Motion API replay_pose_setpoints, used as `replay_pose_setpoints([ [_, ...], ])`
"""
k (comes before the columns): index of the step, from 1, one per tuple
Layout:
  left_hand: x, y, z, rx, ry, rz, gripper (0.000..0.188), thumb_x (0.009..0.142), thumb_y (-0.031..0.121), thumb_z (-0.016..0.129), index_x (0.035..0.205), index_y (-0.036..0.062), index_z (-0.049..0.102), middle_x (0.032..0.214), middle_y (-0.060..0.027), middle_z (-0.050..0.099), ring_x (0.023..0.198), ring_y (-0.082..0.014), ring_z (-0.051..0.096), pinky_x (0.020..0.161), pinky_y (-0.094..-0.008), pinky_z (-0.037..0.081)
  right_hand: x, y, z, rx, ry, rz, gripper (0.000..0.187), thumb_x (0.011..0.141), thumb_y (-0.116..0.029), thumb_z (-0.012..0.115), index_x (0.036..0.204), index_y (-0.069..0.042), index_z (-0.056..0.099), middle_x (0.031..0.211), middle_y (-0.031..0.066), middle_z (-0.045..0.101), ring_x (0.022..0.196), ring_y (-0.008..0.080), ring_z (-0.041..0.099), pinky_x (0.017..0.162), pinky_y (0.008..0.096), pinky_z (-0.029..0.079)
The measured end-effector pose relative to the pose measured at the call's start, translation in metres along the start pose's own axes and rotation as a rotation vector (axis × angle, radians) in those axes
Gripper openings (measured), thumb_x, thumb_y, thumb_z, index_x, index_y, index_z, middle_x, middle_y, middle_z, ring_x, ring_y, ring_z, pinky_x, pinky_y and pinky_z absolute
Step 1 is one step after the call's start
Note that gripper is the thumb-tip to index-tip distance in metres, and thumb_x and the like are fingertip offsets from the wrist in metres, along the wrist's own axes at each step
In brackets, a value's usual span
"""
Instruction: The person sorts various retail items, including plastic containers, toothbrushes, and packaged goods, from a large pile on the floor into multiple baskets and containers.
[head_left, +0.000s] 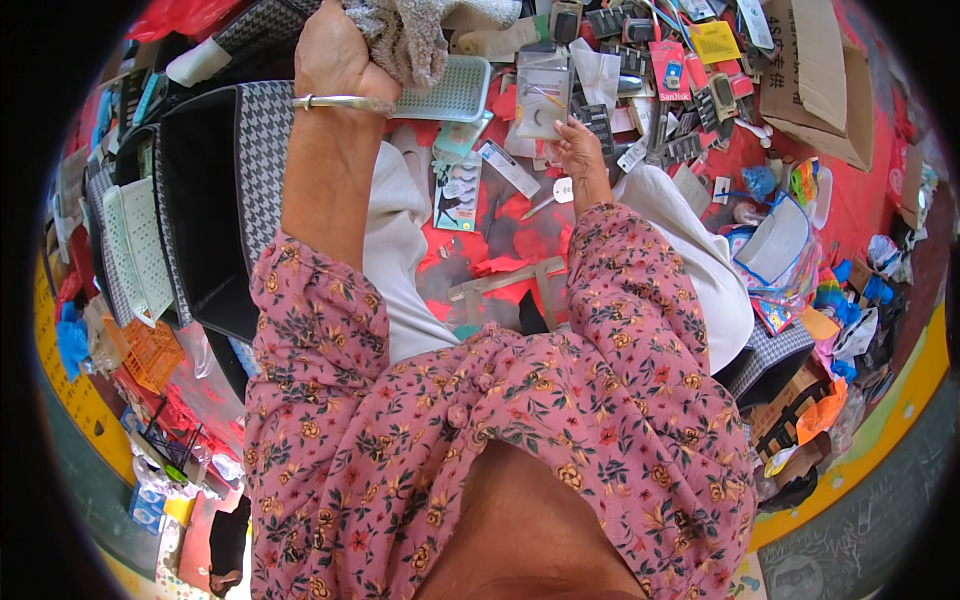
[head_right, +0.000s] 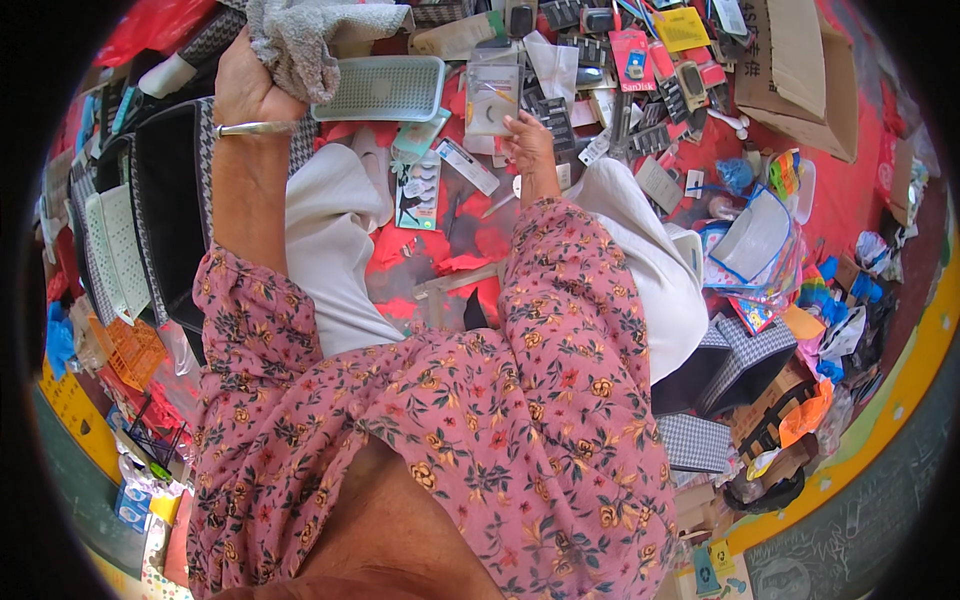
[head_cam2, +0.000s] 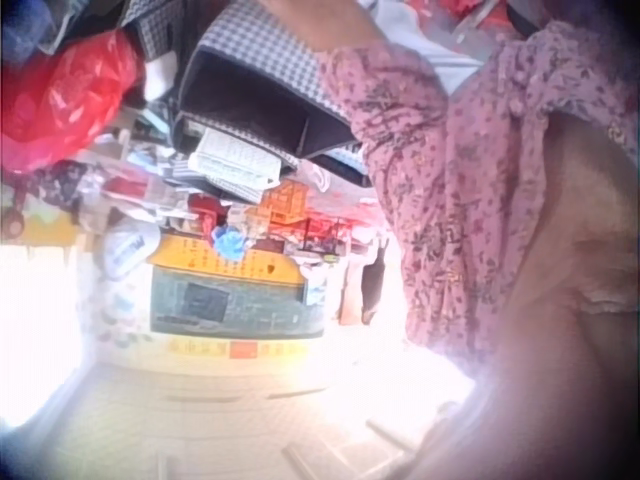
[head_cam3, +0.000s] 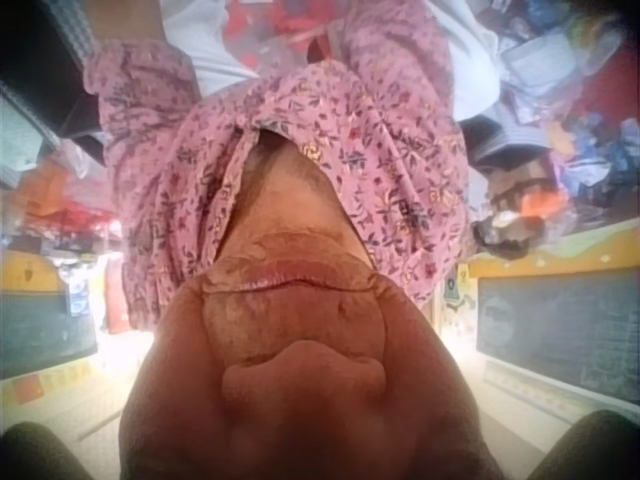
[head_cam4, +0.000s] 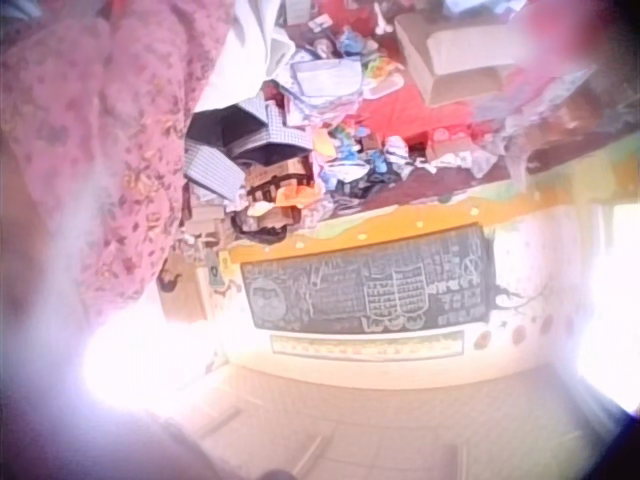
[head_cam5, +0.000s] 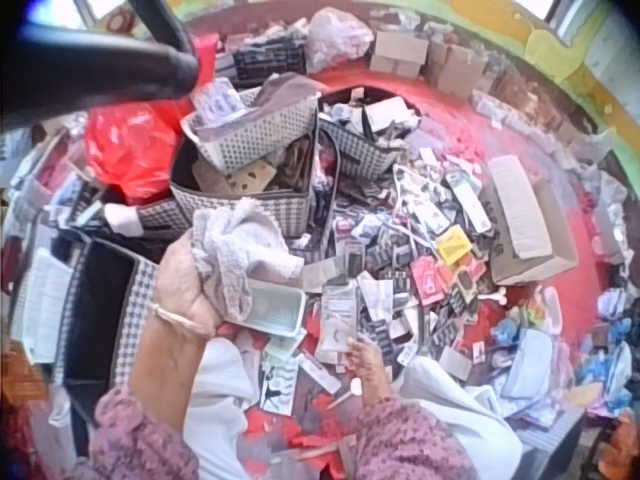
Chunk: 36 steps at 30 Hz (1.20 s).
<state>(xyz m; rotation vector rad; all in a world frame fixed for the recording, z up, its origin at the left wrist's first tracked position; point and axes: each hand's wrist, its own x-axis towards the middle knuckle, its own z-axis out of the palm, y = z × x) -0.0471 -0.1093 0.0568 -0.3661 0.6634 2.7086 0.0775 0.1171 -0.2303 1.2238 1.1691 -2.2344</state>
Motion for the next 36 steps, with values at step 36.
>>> replay_pose_setpoints([
  [36, 0.012, 0.016, -0.049, 0.108, 0.001, -0.029, 0.027, 0.089, 0.017, 0.037, 0.106, 0.0016, 0.051, 0.094, -0.0108, 0.059, 0.080, -0.0243, 0.058, 0.067, -0.0362, 0.049, 0.014, 0.008, 0.019, -0.221, 0.257, -0.186, 0.044, 0.062, 0.003, 0.068, 0.104, 0.000, 0.056, 0.080, 0.0074, 0.061, 0.064, 0.0135, 0.056, 0.058, 0.0257, 0.045],
])
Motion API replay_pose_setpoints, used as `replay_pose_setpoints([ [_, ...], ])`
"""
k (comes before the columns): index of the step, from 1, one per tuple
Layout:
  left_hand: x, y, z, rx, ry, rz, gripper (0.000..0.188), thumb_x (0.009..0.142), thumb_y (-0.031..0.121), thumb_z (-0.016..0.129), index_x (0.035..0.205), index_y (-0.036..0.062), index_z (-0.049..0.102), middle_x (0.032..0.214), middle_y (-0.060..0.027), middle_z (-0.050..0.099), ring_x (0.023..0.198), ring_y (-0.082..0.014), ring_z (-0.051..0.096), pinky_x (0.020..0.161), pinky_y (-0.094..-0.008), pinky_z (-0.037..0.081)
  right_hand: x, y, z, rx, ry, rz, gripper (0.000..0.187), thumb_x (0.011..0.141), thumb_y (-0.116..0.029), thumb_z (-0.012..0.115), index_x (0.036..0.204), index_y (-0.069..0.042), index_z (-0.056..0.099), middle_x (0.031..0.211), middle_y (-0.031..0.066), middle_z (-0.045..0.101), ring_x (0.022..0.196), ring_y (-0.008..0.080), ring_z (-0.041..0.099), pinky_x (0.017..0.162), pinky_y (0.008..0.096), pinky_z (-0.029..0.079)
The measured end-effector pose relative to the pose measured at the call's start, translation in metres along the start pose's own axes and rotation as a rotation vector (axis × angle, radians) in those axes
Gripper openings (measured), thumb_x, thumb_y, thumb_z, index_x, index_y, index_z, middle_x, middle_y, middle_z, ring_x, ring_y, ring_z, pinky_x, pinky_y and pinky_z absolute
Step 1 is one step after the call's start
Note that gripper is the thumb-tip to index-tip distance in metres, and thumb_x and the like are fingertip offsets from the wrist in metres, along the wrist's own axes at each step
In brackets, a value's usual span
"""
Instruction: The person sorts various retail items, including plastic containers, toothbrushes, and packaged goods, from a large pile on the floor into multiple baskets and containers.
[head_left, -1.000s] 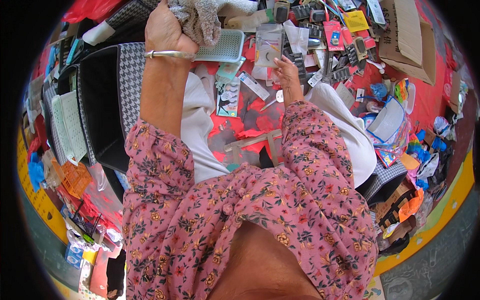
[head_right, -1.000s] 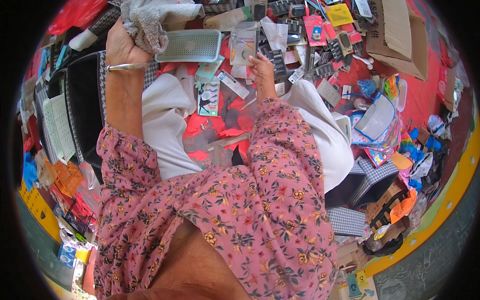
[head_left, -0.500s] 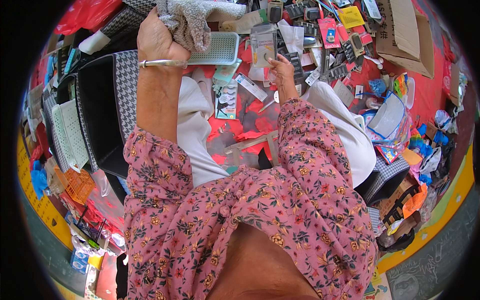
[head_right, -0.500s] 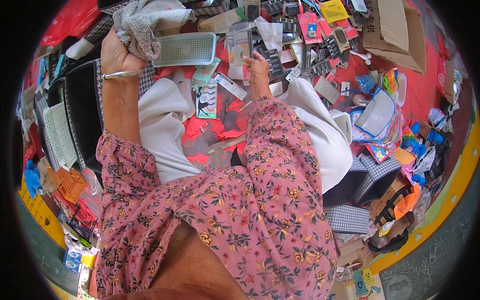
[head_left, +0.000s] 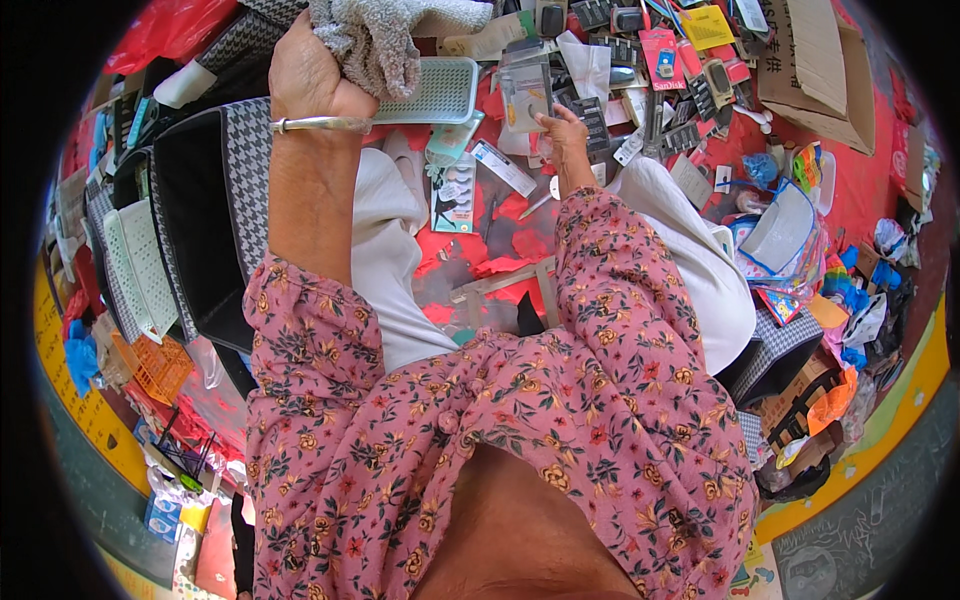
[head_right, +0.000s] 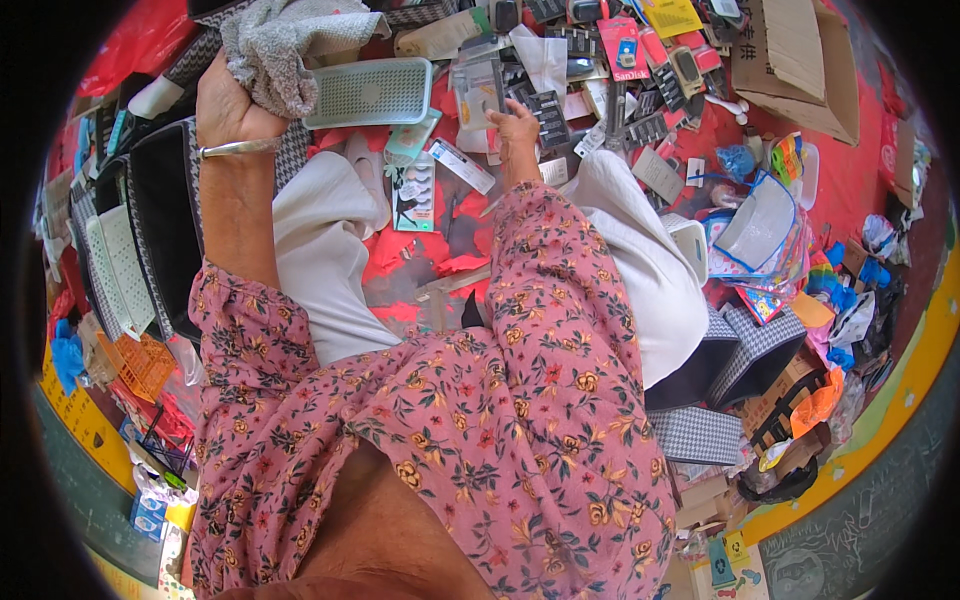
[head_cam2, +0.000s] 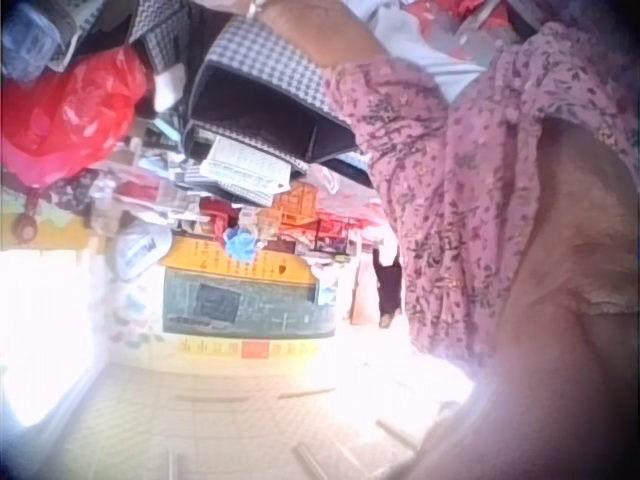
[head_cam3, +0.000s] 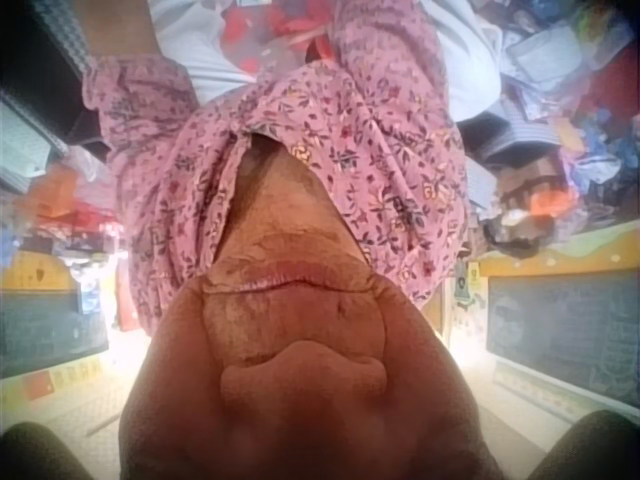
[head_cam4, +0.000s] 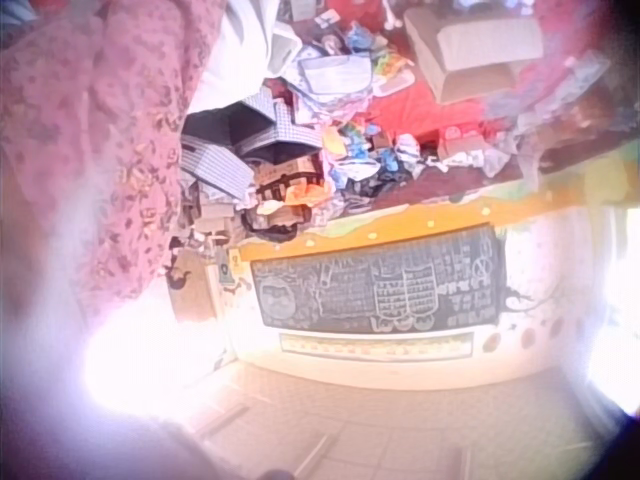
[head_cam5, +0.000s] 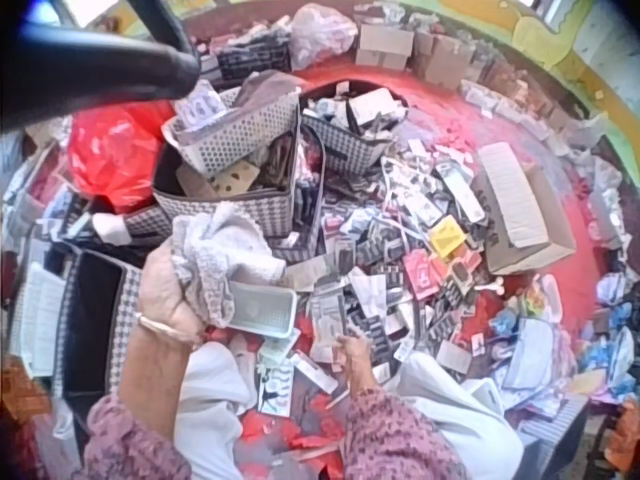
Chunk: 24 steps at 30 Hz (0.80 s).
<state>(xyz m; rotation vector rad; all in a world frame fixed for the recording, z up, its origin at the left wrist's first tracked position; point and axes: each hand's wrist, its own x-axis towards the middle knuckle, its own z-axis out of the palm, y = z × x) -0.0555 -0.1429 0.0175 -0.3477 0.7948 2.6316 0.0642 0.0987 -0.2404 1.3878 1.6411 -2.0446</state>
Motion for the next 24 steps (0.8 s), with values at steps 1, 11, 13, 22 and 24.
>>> replay_pose_setpoints([
  [1, -0.001, 0.001, -0.003, -0.011, -0.007, -0.009, 0.026, 0.089, 0.017, 0.037, 0.106, 0.0018, 0.051, 0.094, -0.0107, 0.059, 0.081, -0.0244, 0.058, 0.067, -0.0366, 0.049, 0.009, 0.008, -0.004, -0.035, -0.024, 0.015, 0.045, 0.064, -0.001, 0.068, 0.107, -0.003, 0.055, 0.081, 0.0075, 0.061, 0.067, 0.0139, 0.056, 0.060, 0.0271, 0.044],
  [11, 0.000, -0.008, 0.027, -0.075, -0.067, 0.032, 0.021, 0.088, 0.016, 0.039, 0.094, 0.0006, 0.053, 0.085, -0.0112, 0.059, 0.075, -0.0234, 0.059, 0.068, -0.0365, 0.051, 0.004, 0.064, -0.023, -1.004, -0.096, -0.341, 0.035, 0.065, -0.023, 0.070, 0.091, -0.002, 0.060, 0.079, 0.0132, 0.063, 0.078, 0.0244, 0.062, 0.069, 0.0414, 0.049],
  [13, 0.003, -0.009, 0.024, -0.061, -0.073, 0.004, 0.022, 0.088, 0.016, 0.039, 0.095, 0.0008, 0.053, 0.085, -0.0112, 0.059, 0.075, -0.0235, 0.059, 0.068, -0.0367, 0.050, -0.020, 0.072, -0.017, -1.338, -0.185, -0.520, 0.038, 0.064, -0.027, 0.070, 0.091, -0.002, 0.059, 0.081, 0.0127, 0.062, 0.079, 0.0255, 0.062, 0.069, 0.0424, 0.049],
  [22, -0.002, -0.004, 0.012, -0.030, -0.045, -0.039, 0.022, 0.088, 0.015, 0.039, 0.098, 0.0015, 0.053, 0.088, -0.0109, 0.059, 0.077, -0.0241, 0.059, 0.069, -0.0374, 0.050, -0.028, 0.102, 0.008, -1.553, -0.192, -0.523, 0.018, 0.068, -0.020, 0.062, 0.079, -0.006, 0.059, 0.076, 0.0110, 0.062, 0.071, 0.0275, 0.063, 0.058, 0.0399, 0.049],
  [24, -0.005, -0.004, 0.012, -0.022, -0.047, -0.045, 0.023, 0.088, 0.015, 0.039, 0.099, 0.0016, 0.053, 0.089, -0.0108, 0.059, 0.078, -0.0242, 0.059, 0.069, -0.0376, 0.050, -0.004, 0.102, -0.005, -1.420, -0.340, -0.438, 0.015, 0.068, -0.018, 0.063, 0.075, -0.005, 0.059, 0.072, 0.0106, 0.061, 0.066, 0.0245, 0.062, 0.054, 0.0375, 0.049],
])
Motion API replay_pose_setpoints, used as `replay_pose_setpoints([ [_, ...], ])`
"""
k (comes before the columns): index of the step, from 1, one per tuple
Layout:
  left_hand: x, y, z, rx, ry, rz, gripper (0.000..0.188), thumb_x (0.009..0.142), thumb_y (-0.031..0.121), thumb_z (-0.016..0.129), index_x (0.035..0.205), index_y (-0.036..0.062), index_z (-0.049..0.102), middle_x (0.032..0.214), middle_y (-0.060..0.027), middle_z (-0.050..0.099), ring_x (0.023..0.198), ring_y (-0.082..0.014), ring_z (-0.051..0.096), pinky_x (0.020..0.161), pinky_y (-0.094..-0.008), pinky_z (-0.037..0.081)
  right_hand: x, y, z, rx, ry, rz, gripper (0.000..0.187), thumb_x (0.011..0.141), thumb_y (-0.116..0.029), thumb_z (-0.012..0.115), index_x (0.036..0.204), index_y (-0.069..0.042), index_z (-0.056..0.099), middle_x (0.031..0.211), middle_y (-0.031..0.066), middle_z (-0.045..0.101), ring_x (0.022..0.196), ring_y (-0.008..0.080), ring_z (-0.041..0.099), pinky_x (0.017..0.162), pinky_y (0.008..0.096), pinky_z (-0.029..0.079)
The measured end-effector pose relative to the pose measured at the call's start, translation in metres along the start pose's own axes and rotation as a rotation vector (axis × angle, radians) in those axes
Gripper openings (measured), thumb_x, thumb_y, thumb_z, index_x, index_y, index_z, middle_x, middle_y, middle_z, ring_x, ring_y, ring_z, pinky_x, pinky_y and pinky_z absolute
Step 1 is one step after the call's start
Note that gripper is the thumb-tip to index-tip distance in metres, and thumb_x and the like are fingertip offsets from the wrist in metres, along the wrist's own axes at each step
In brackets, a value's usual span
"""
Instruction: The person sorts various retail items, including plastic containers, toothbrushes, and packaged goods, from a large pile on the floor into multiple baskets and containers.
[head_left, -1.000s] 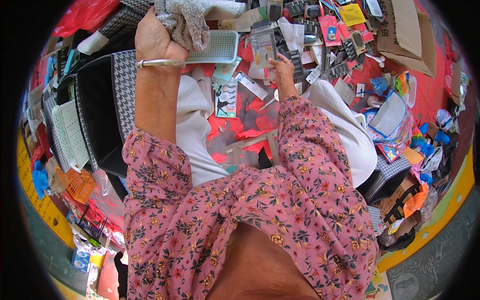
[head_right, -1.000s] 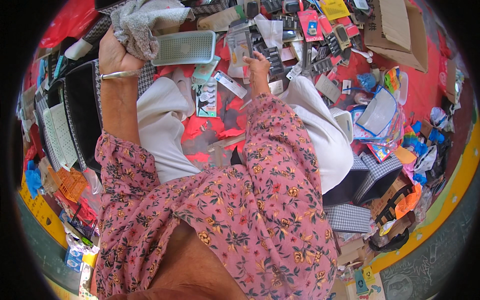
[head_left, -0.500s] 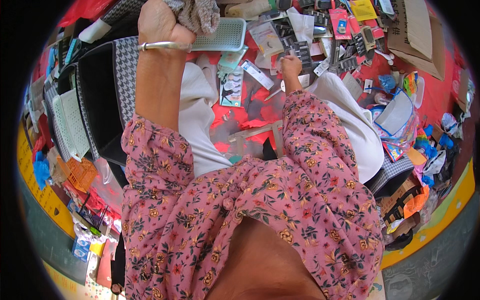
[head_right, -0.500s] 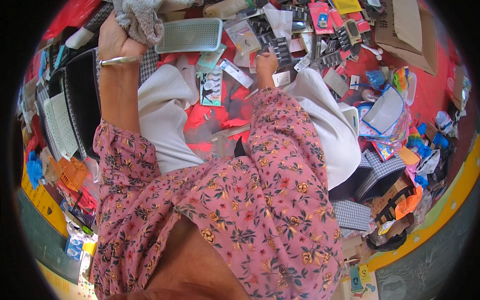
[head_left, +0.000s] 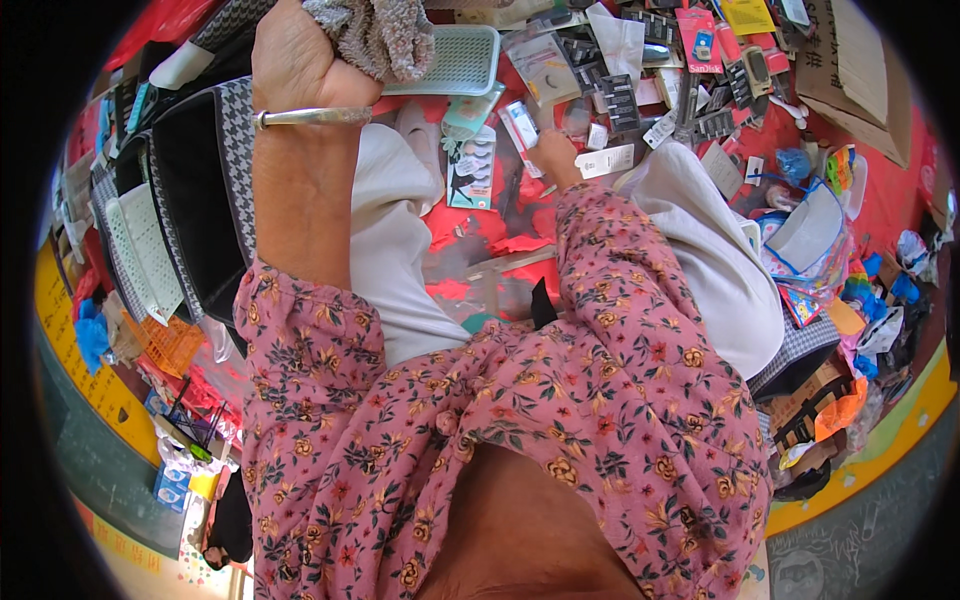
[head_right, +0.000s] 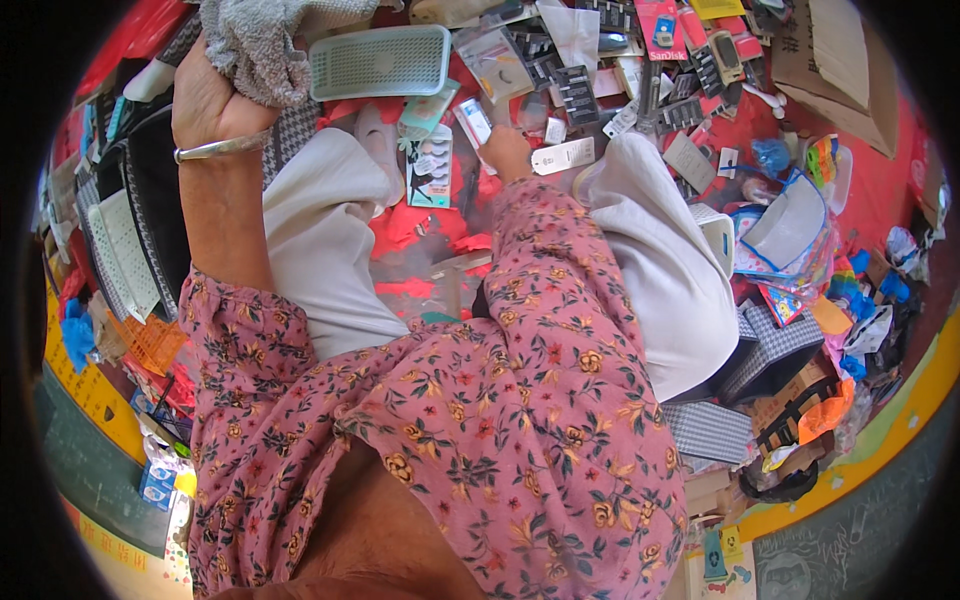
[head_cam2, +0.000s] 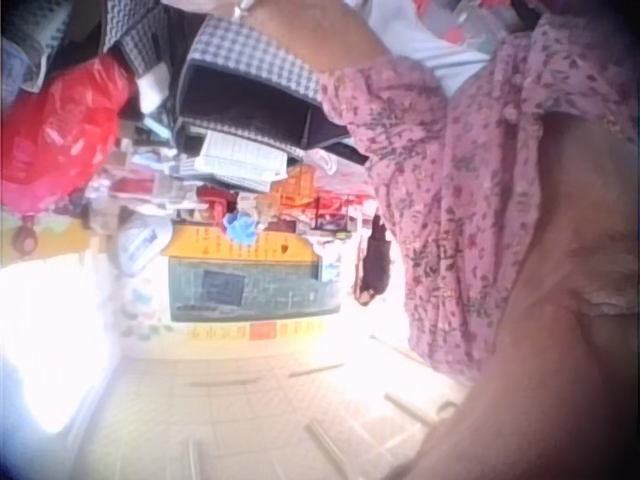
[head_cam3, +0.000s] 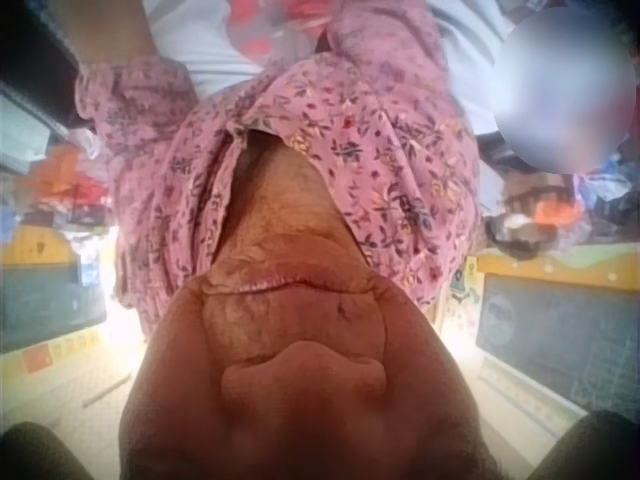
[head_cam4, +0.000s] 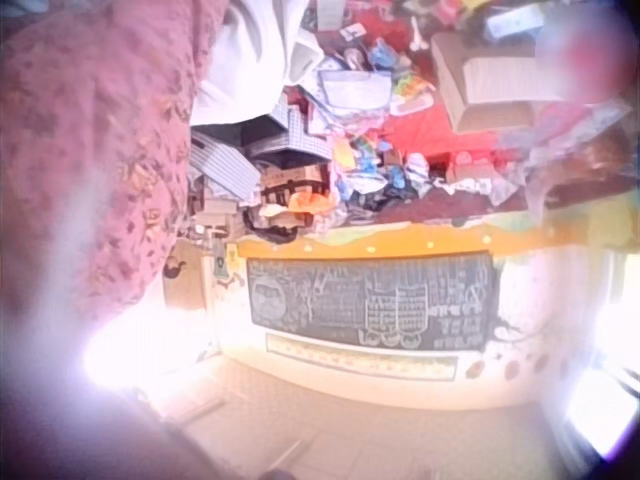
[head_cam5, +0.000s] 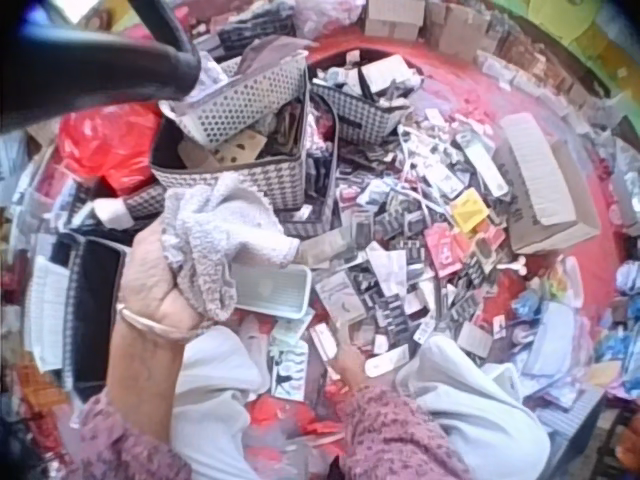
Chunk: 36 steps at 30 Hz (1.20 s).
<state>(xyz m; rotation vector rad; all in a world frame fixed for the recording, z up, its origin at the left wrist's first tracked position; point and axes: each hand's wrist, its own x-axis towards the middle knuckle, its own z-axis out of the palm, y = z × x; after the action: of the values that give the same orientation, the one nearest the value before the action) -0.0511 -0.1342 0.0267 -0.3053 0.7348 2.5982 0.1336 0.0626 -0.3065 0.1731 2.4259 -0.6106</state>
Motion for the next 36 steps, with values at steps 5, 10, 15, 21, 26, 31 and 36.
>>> replay_pose_setpoints([
  [5, -0.001, -0.002, -0.005, 0.020, -0.017, -0.013, 0.023, 0.088, 0.015, 0.039, 0.101, 0.0020, 0.053, 0.090, -0.0106, 0.060, 0.079, -0.0245, 0.059, 0.070, -0.0380, 0.050, -0.001, 0.023, -0.022, 0.946, -0.576, 0.274, 0.017, 0.068, -0.015, 0.070, 0.078, -0.006, 0.061, 0.067, 0.0040, 0.057, 0.057, 0.0144, 0.053, 0.057, 0.0311, 0.047],
  [10, 0.007, -0.007, 0.002, 0.017, -0.024, -0.021, 0.024, 0.088, 0.015, 0.038, 0.102, 0.0011, 0.053, 0.092, -0.0116, 0.059, 0.081, -0.0240, 0.059, 0.073, -0.0361, 0.050, -0.019, 0.031, -0.015, 1.156, -0.593, 0.319, 0.016, 0.071, -0.017, 0.068, 0.082, -0.008, 0.060, 0.070, 0.0000, 0.057, 0.060, 0.0118, 0.052, 0.060, 0.0250, 0.044],
  [15, 0.004, -0.014, 0.007, -0.017, -0.001, 0.026, 0.025, 0.089, 0.014, 0.036, 0.103, 0.0006, 0.052, 0.094, -0.0112, 0.058, 0.083, -0.0245, 0.057, 0.075, -0.0369, 0.049, -0.039, 0.018, -0.025, 0.999, -0.456, 0.243, 0.015, 0.072, -0.014, 0.065, 0.084, -0.006, 0.063, 0.071, 0.0003, 0.059, 0.061, 0.0095, 0.052, 0.055, 0.0249, 0.040],
  [21, 0.004, -0.017, 0.016, 0.013, 0.199, 0.071, 0.026, 0.088, 0.017, 0.035, 0.098, 0.0016, 0.054, 0.092, -0.0104, 0.059, 0.081, -0.0244, 0.057, 0.073, -0.0376, 0.049, -0.049, 0.051, -0.055, 1.377, 0.062, 0.442, 0.023, 0.071, -0.012, 0.065, 0.093, -0.005, 0.063, 0.073, 0.0011, 0.061, 0.054, 0.0083, 0.053, 0.048, 0.0211, 0.040],
  [26, 0.016, -0.016, 0.009, 0.051, 0.194, 0.160, 0.025, 0.085, 0.016, 0.043, 0.097, -0.0021, 0.054, 0.093, -0.0124, 0.060, 0.083, -0.0265, 0.059, 0.073, -0.0382, 0.051, -0.040, 0.060, -0.079, 1.034, 0.255, 0.473, 0.027, 0.067, -0.016, 0.067, 0.090, -0.001, 0.063, 0.072, 0.0095, 0.062, 0.059, 0.0196, 0.060, 0.051, 0.0326, 0.045],
  [31, 0.019, -0.008, -0.003, 0.125, 0.139, 0.052, 0.026, 0.083, 0.020, 0.043, 0.096, 0.0015, 0.056, 0.089, -0.0102, 0.060, 0.078, -0.0259, 0.059, 0.069, -0.0372, 0.050, -0.023, 0.017, -0.121, 0.185, 0.363, 0.433, 0.028, 0.063, -0.023, 0.064, 0.077, 0.001, 0.065, 0.079, 0.0197, 0.063, 0.075, 0.0324, 0.062, 0.067, 0.0397, 0.049],
  [36, 0.025, -0.019, 0.001, 0.178, 0.096, -0.002, 0.029, 0.086, 0.023, 0.040, 0.099, 0.0024, 0.055, 0.102, -0.0128, 0.058, 0.090, -0.0282, 0.057, 0.076, -0.0389, 0.049, -0.005, 0.000, -0.145, 0.282, 0.426, 0.369, 0.024, 0.070, -0.012, 0.056, 0.089, 0.000, 0.062, 0.095, 0.0216, 0.060, 0.088, 0.0357, 0.059, 0.074, 0.0440, 0.048],
])
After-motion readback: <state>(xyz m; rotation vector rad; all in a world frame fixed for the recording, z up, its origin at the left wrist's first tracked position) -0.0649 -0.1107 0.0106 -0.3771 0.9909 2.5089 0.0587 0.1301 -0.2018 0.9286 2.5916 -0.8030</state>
